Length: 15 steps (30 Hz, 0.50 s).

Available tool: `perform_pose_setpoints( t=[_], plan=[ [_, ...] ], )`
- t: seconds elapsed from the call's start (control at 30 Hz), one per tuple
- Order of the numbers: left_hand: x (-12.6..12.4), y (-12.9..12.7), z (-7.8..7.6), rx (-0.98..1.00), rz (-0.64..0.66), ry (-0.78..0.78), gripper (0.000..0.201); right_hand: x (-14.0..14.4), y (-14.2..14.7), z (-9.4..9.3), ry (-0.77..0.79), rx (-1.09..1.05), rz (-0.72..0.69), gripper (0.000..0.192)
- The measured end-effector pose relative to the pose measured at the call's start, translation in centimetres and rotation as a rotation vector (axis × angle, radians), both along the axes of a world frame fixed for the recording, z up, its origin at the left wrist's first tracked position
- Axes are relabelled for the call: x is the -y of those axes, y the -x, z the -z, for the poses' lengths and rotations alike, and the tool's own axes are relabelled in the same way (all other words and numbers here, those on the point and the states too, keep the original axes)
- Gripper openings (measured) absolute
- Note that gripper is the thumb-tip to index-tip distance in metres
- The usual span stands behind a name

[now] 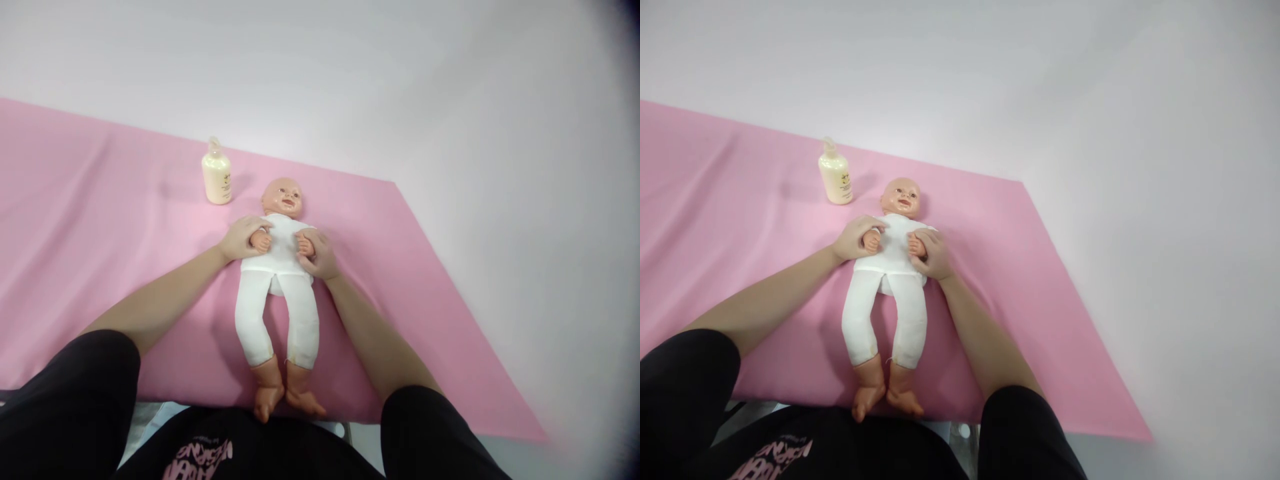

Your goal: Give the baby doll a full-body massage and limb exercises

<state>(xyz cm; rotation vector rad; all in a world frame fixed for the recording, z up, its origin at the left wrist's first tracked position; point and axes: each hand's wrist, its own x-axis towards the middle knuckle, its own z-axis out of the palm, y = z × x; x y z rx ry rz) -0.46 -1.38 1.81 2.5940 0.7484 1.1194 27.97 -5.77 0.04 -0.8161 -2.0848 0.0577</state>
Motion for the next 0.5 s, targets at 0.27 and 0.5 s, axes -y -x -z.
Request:
perform_pose_setpoints(
  t=[0.27,0.5],
  plan=[
    [0.11,-0.04,-0.06,-0.072,-0.017,0.035,0.050,-0.22,0.27,-0.05,-0.009,0.057,-0.006,0.042],
    [0.08,-0.07,0.06,-0.069,-0.023,0.020,0.049,-0.16,0.38,-0.13,-0.048,0.048,-0.002,0.041]
  ],
)
